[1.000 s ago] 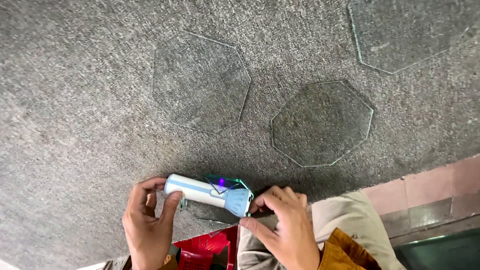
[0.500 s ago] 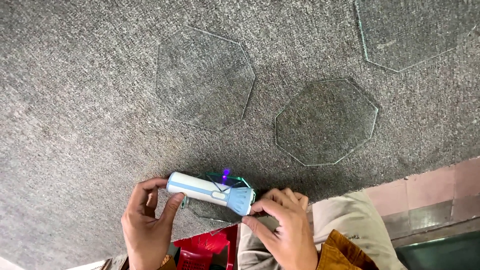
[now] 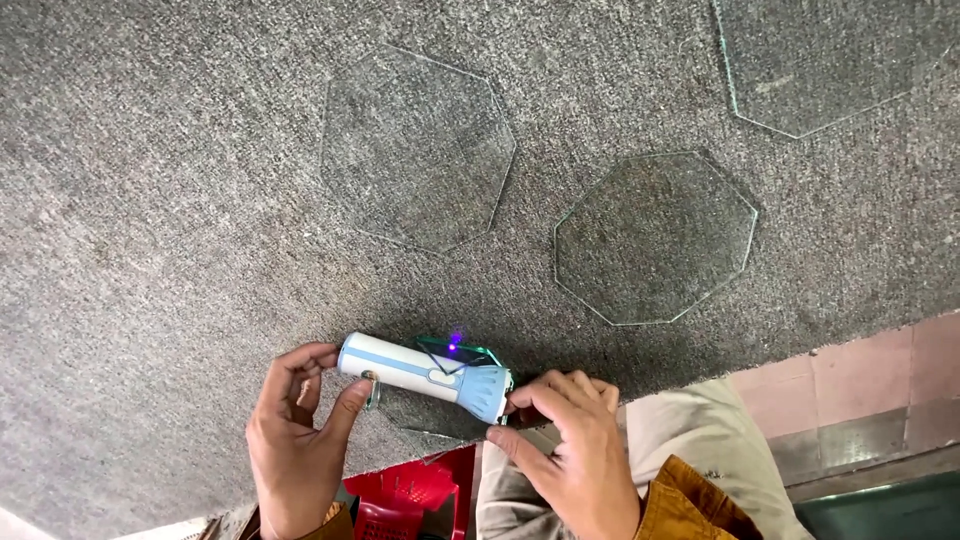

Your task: Smoothing the sharp edges of various cut glass pieces using a handheld abrasive stone.

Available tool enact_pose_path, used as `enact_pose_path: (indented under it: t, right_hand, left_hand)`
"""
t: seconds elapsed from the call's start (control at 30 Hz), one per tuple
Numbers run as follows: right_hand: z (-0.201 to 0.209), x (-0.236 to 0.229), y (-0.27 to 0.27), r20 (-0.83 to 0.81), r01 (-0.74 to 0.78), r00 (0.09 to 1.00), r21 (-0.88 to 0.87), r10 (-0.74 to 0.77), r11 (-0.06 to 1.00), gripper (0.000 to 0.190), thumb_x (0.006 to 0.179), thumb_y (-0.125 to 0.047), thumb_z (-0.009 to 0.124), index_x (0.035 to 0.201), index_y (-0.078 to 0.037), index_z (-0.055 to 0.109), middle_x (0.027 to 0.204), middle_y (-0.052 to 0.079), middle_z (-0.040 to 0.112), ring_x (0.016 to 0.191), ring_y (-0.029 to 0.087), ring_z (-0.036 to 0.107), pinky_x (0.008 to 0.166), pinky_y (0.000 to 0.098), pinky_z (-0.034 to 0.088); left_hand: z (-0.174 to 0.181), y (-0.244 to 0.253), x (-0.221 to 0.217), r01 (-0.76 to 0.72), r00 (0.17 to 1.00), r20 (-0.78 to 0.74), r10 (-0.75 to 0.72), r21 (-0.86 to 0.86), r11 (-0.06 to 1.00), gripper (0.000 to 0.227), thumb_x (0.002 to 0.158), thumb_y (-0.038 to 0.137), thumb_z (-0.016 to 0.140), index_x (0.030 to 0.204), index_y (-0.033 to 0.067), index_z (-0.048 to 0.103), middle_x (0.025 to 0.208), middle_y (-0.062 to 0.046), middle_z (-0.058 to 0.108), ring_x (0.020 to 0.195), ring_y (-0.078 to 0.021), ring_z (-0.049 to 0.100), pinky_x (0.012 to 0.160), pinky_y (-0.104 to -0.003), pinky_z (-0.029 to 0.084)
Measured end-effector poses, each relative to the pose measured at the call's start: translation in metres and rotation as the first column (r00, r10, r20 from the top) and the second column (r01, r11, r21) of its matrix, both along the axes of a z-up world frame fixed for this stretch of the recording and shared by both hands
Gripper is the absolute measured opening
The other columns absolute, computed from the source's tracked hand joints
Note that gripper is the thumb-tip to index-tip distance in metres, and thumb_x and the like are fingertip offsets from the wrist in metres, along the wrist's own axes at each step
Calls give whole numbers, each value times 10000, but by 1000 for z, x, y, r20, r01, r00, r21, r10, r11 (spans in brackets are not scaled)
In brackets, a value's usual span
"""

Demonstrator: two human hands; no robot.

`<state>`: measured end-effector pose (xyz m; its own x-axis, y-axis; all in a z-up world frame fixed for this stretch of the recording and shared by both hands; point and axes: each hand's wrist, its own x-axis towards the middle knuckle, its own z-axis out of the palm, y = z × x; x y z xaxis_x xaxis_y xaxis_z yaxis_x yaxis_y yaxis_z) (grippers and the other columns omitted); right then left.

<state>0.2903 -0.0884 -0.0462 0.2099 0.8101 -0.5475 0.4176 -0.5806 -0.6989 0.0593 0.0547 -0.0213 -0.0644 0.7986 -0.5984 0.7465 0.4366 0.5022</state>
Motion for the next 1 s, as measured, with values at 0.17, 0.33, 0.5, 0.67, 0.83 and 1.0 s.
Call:
enact_pose_path:
  t: [0.17, 0.33, 0.5, 0.67, 0.83, 1.0]
  right_hand:
    - [0, 0, 0, 1, 7, 1000, -9, -7, 1000, 306, 865, -523, 881, 988, -258, 793, 934, -129, 769, 875, 146, 662, 921, 372, 373]
    - [1, 1, 3, -12, 6, 1000, -22, -6, 1000, 329, 868, -557, 855, 987, -255, 802, 929, -131, 770, 863, 125, 643, 905, 358, 375]
    - [6, 10, 6, -50, 4, 999, -86, -8, 996, 369, 881, -618, 804, 994, -267, 821, 960, -128, 811, 919, 123, 672, 934, 367, 386]
    - [7, 34, 1, -208, 58, 976, -15, -60, 998, 234, 960, -436, 773, 1015, -219, 840, 820, -62, 713, 798, 101, 640, 847, 320, 429]
    - [-13, 52, -21, -271, 33, 962, -40, -43, 999, 275, 957, -495, 745, 989, -247, 859, 782, -68, 667, 730, 112, 595, 798, 297, 425]
    - [-37, 53, -52, -293, -35, 956, -164, -15, 986, 159, 890, -500, 870, 936, -358, 924, 732, -112, 675, 707, 78, 642, 768, 238, 441]
  left_hand:
    - [-1, 0, -1, -14, 1000, -9, 13, -15, 1000, 522, 839, 93, 887, 1327, 88, 703, 1305, -115, 795, 1290, -196, 758, 1147, -318, 607]
    - [1, 3, 1, -39, 999, -20, 38, -35, 999, 524, 838, 106, 885, 1330, 90, 705, 1290, -115, 803, 1273, -191, 762, 1132, -308, 611]
    - [-3, 1, -5, -126, 992, 14, 126, -23, 992, 385, 965, 93, 788, 1338, 46, 706, 1167, -98, 809, 1070, -120, 749, 965, -225, 620]
    - [-14, -3, -35, 311, 921, -343, -184, 361, 879, 476, 1196, 387, 477, 1551, 69, 492, 1648, -347, 381, 1553, -524, 368, 1153, -835, 377]
    - [-66, -34, -69, 24, 890, -455, 28, 108, 994, 781, 1125, 502, 372, 1765, 136, 114, 1831, -248, -65, 1681, -515, -57, 1306, -714, 20]
    - [-68, -30, -59, -93, 867, -491, 81, 0, 996, 889, 1103, 528, 382, 1785, 181, -69, 1838, -108, -241, 1671, -428, -257, 1306, -675, -123]
